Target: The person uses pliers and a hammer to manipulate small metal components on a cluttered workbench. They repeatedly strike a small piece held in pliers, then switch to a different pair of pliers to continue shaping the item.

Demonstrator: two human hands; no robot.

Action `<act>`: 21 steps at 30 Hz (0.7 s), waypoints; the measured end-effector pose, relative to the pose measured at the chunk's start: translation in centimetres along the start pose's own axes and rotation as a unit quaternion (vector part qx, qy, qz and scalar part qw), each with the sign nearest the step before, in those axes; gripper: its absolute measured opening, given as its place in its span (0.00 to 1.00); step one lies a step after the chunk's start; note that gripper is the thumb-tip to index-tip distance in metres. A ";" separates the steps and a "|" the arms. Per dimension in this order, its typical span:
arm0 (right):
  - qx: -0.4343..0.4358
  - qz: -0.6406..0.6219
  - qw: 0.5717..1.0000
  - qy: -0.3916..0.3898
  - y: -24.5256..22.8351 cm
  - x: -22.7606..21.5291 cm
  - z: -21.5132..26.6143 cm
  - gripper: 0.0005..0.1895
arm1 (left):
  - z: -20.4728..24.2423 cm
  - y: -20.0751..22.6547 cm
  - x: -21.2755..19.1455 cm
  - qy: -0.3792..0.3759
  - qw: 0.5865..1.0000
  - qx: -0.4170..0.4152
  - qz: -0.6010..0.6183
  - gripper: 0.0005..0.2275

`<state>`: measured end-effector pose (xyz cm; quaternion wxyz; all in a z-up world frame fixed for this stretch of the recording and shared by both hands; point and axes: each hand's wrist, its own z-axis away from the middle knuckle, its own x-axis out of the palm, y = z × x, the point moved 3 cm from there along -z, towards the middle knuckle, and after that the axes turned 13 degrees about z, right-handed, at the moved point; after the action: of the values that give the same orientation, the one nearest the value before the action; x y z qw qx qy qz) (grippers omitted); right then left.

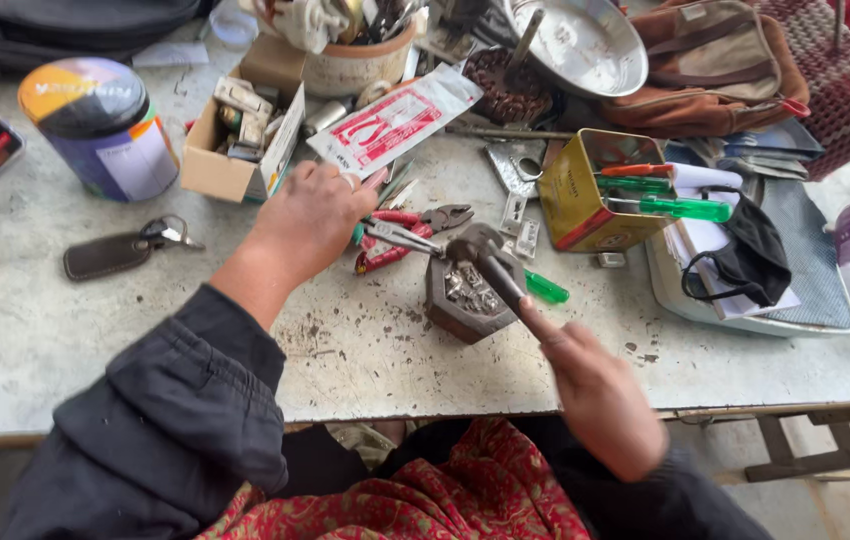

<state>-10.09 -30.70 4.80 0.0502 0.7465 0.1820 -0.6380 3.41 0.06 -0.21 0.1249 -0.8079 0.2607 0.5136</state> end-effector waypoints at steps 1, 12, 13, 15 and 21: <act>0.006 -0.003 1.000 0.003 0.0 -0.7 0.0 0.31 | -0.3 0.0 -0.3 0.014 1.000 0.013 -0.001 0.05; -0.007 -0.059 0.997 0.050 0.0 0.1 0.1 0.26 | -0.2 0.1 0.3 0.005 0.999 0.004 -0.042 0.13; -0.020 -0.069 0.995 0.067 0.1 -0.7 0.5 0.27 | -0.1 0.1 0.1 0.023 0.999 0.014 -0.043 0.15; -0.017 -0.103 0.987 0.123 0.4 -1.2 1.0 0.28 | 0.3 0.2 0.3 0.054 0.997 0.040 -0.040 0.19; -0.048 -0.016 0.998 0.034 0.2 0.8 0.4 0.31 | 0.2 -0.1 0.3 0.044 0.998 0.028 -0.019 0.16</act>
<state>-10.31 -30.85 3.96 0.0697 0.7614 0.2264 -0.6034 3.46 0.15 -0.57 0.1452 -0.8305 0.2651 0.4678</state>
